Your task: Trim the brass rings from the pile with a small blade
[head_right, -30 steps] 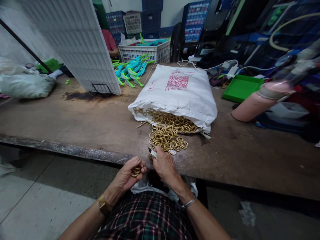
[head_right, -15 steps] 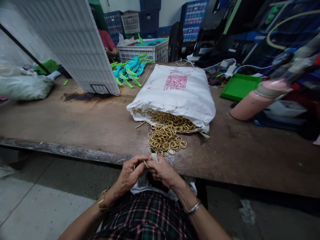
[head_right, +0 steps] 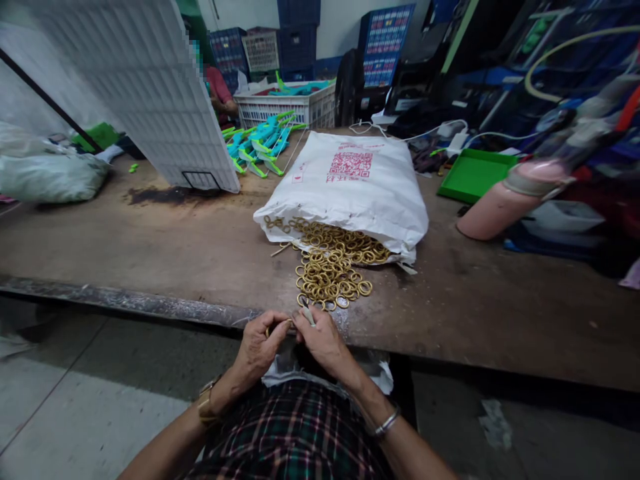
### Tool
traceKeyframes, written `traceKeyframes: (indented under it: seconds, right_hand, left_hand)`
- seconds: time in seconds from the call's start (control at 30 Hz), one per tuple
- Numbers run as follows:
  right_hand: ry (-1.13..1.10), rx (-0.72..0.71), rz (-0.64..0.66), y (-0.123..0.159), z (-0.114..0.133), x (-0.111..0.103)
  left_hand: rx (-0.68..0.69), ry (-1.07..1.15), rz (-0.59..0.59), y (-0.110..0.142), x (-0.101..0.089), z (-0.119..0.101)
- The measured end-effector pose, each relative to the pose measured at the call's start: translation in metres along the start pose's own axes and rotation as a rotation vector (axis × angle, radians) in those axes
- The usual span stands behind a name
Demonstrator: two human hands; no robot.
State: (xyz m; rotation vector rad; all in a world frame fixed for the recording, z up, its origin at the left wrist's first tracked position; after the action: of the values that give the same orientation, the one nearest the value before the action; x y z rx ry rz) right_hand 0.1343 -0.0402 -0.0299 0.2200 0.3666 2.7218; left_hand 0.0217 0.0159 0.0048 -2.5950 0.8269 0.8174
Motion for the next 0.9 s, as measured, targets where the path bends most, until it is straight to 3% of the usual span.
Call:
traceKeyframes:
  seconds: [0.27,0.63,0.77,0.9]
  right_hand:
    - [0.182,-0.103,-0.03,-0.002,0.01,0.003]
    - [0.251,-0.153,-0.03,0.001,0.012,0.005]
    - [0.271,-0.175,-0.036,0.0,0.012,0.004]
    - [0.468,-0.23,-0.021,0.003,0.01,0.003]
  left_hand:
    - [-0.404,0.39,0.311,0.01,0.017,0.016]
    - [-0.432,0.647,0.482,0.019,0.026,0.012]
    - [-0.428,0.68,0.439,0.02,0.025,0.013]
    - [-0.403,0.673,0.376,0.017,0.023,0.013]
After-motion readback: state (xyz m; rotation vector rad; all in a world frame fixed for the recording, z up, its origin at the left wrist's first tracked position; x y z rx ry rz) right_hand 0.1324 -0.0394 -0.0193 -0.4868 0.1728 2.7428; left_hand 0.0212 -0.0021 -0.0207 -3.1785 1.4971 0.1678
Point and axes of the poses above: each hand's wrist, its own y-axis away from the middle knuckle, its own x-axis out of the palm, z = x × y, the point moved 5 cm from there along -y, towards the middle knuckle, and after that the axes turned 15 degrees about -y, right-handed, at the moved point
